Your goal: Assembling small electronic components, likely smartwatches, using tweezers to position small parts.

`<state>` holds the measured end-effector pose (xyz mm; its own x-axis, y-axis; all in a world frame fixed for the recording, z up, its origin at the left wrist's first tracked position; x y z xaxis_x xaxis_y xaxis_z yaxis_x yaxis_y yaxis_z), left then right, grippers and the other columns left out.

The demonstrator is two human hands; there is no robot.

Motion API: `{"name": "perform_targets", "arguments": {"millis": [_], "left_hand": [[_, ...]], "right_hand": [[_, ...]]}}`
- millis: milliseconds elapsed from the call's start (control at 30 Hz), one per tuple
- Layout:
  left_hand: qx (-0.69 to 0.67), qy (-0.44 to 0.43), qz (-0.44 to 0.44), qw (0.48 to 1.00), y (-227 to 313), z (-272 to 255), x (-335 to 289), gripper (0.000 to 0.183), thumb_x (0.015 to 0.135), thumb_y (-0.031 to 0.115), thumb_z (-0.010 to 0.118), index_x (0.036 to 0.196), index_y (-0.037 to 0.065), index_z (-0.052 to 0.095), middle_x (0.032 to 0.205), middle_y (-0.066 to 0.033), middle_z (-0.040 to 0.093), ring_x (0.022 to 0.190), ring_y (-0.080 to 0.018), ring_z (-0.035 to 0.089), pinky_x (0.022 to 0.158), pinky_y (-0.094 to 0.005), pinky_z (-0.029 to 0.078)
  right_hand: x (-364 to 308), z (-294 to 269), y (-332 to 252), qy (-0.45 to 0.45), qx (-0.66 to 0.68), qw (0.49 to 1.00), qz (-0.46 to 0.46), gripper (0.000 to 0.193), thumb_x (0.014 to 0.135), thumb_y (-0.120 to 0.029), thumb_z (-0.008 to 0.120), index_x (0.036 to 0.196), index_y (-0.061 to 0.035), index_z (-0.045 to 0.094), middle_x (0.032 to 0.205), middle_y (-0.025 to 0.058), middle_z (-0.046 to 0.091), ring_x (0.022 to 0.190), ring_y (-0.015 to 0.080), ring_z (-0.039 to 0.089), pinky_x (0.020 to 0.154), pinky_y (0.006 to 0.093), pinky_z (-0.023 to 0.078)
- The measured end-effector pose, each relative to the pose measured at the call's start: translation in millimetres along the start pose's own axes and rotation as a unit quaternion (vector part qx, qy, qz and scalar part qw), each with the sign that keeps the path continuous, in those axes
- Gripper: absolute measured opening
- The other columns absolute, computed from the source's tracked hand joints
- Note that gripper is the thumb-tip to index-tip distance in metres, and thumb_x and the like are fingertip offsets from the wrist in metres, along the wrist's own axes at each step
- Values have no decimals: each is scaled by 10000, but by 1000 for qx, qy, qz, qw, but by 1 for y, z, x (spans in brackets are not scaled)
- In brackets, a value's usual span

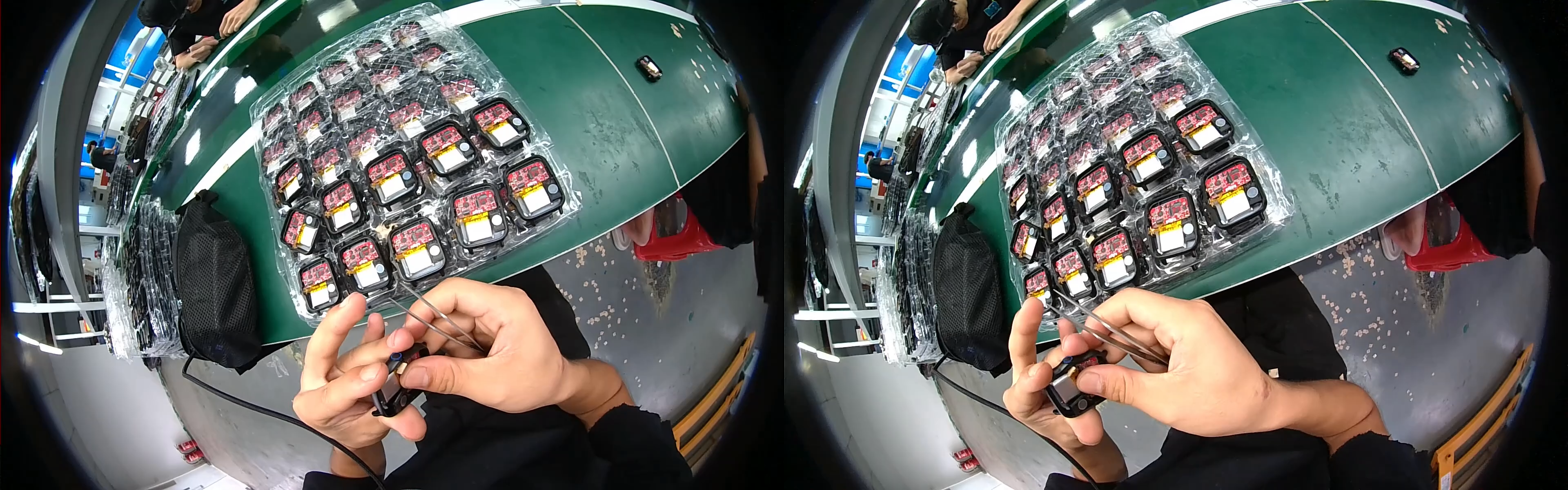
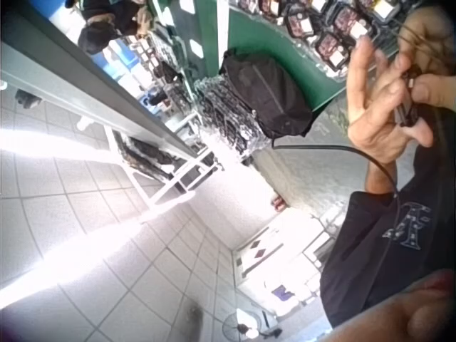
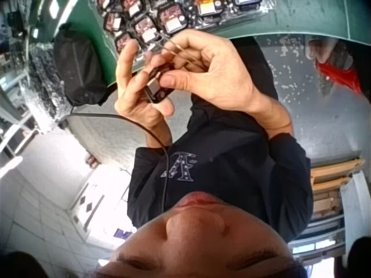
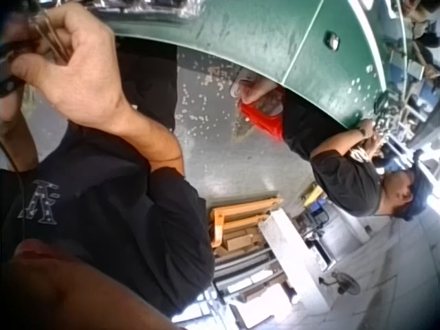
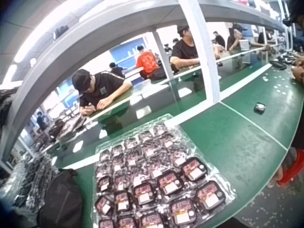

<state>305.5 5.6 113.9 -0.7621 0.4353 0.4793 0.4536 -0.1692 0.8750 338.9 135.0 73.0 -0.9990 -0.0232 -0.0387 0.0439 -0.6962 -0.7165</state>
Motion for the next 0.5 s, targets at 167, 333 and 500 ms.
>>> {"name": "perform_targets", "arguments": {"millis": [167,333,500], "left_hand": [[28,34,-19,999,-6,-3,0,711,648,472,871,1171,46,646,1423,-362,468,1131,-379,683,1048,-474,522],[-139,111,-144,973,-28,-11,4,893,785,515,787,1380,-54,442,1498,-273,400,1166,-341,659,1023,-494,569],[-168,169,-194,951,-39,-17,0,869,705,551,841,1276,-30,539,1196,-155,585,1084,-331,685,1020,-513,542]], "right_hand": [[1,-3,5,17,49,999,-6,344,910,20,730,1211,40,564,1161,112,674,1055,118,648,899,257,550],[-1,-4,-39,40,-353,917,-179,374,935,-136,737,1244,25,601,933,97,617,755,145,596,658,306,512],[-5,13,-41,-8,-457,847,-271,358,854,-134,801,1138,29,655,794,91,679,584,194,609,543,266,483]]}}
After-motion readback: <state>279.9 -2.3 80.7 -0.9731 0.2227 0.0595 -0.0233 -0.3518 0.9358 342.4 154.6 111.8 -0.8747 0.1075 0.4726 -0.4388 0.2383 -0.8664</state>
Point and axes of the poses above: each hand's wrist, its own x-axis towards the middle knuckle, its own z-axis out of the palm, y = z × x, the point moved 10 cm from there along x, towards the middle knuckle
